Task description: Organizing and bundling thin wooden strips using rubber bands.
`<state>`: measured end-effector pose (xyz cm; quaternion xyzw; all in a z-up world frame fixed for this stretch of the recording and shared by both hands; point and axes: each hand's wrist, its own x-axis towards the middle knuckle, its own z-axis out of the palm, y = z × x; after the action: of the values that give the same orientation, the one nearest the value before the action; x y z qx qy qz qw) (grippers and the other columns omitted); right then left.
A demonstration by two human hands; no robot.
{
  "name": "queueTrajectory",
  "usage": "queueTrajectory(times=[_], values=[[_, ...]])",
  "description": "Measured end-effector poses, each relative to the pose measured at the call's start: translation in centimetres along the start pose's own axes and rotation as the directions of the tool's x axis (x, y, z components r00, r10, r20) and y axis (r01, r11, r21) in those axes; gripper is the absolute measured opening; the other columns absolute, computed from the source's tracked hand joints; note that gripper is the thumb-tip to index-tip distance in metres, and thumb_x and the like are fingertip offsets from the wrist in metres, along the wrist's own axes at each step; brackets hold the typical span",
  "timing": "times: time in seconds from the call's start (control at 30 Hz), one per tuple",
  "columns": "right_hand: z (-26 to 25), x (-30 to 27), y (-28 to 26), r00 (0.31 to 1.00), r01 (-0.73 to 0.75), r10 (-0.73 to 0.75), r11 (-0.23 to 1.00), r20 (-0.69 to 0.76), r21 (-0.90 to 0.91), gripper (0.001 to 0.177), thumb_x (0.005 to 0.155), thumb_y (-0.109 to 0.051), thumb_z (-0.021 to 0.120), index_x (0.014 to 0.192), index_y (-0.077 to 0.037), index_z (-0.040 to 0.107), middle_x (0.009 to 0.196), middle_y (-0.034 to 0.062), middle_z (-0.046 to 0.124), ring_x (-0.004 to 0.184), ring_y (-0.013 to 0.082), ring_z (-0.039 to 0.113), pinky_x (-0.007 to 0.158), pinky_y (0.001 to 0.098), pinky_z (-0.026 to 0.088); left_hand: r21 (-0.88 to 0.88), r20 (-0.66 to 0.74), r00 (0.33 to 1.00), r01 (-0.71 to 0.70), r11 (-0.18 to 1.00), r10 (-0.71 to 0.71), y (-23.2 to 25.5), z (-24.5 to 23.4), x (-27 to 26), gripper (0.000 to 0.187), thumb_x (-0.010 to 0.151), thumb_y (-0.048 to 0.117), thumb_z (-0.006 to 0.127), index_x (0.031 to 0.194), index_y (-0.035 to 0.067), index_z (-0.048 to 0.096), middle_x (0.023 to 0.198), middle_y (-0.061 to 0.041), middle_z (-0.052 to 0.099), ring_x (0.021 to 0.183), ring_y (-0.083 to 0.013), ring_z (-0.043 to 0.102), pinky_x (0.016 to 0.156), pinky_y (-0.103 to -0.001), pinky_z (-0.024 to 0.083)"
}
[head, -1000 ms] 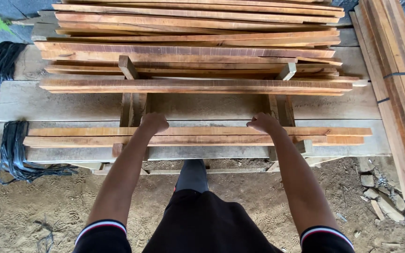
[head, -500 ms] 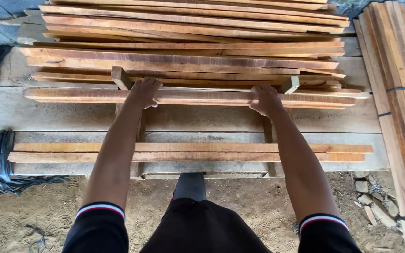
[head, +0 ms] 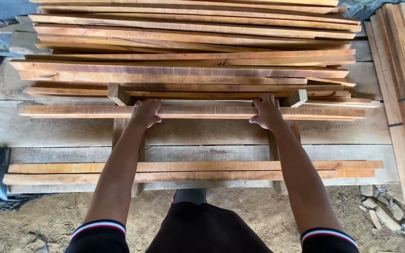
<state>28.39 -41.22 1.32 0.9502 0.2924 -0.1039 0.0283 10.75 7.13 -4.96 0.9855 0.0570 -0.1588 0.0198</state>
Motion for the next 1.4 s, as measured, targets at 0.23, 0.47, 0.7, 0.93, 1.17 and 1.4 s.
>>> queueTrajectory(times=[0.23,0.47,0.7,0.93,1.17,1.4], values=[[0.7,0.8,0.6,0.993,-0.007,0.010,1.000,0.116,-0.026,0.070,0.078,-0.050,0.083,0.139,-0.025,0.060,0.131,0.0036,0.060,0.131,0.0239,0.052,0.108,0.0468,0.037,-0.026,0.021,1.000,0.018,1.000,-0.018,1.6,-2.7,-1.3,0.048,0.083,0.045,0.082,0.117,0.024,0.056,0.118,0.000,0.072,0.120,-0.0244,0.068,0.103,-0.046,0.047],[0.9,1.1,0.8,0.989,-0.030,0.031,1.000,0.147,-0.004,0.076,0.075,-0.048,0.082,0.143,-0.026,0.060,0.136,-0.0002,0.068,0.132,0.0226,0.056,0.110,0.0499,0.036,-0.006,0.065,0.997,0.041,0.999,-0.041,1.8,-2.8,-0.9,0.051,0.082,0.045,0.083,0.121,0.025,0.056,0.122,0.002,0.072,0.124,-0.0220,0.065,0.105,-0.045,0.045],[-0.8,0.5,-0.4,0.986,-0.032,0.039,0.998,0.162,-0.046,0.074,0.078,-0.052,0.081,0.142,-0.025,0.058,0.136,0.0024,0.068,0.135,0.0249,0.055,0.109,0.0510,0.039,0.042,0.065,0.993,0.100,0.994,-0.102,2.5,-3.2,-1.3,0.044,0.084,0.046,0.080,0.118,0.026,0.060,0.123,0.003,0.070,0.126,-0.0190,0.062,0.103,-0.043,0.045],[-2.8,-0.2,-1.1,0.981,-0.035,0.045,0.998,0.188,-0.059,0.067,0.074,-0.063,0.076,0.129,-0.026,0.066,0.125,0.0002,0.075,0.125,0.0242,0.065,0.101,0.0485,0.047,0.020,0.026,0.995,0.097,0.995,-0.098,2.4,-3.7,-1.6,0.049,0.082,0.044,0.081,0.122,0.025,0.061,0.127,0.001,0.069,0.127,-0.0228,0.061,0.104,-0.044,0.046],[-5.5,-1.4,-2.3,0.964,-0.115,0.043,0.957,0.262,0.265,0.073,0.102,-0.072,0.030,0.138,-0.017,0.062,0.127,0.0112,0.073,0.135,0.0317,0.057,0.114,0.0523,0.032,-0.187,0.159,0.986,0.083,0.979,-0.054,5.0,-10.5,-5.7,0.053,0.106,0.051,0.034,0.126,0.010,0.062,0.131,-0.015,0.067,0.133,-0.0318,0.058,0.114,-0.051,0.038],[-6.4,-1.9,-3.1,0.956,-0.114,0.050,0.970,0.288,0.213,0.088,0.102,-0.080,0.016,0.135,-0.016,0.067,0.130,0.0138,0.072,0.135,0.0345,0.058,0.113,0.0501,0.031,-0.188,0.070,0.993,0.108,0.976,-0.097,3.4,-6.0,-2.9,0.062,0.106,0.056,0.016,0.120,0.017,0.063,0.120,-0.008,0.068,0.123,-0.0283,0.061,0.110,-0.051,0.039]])
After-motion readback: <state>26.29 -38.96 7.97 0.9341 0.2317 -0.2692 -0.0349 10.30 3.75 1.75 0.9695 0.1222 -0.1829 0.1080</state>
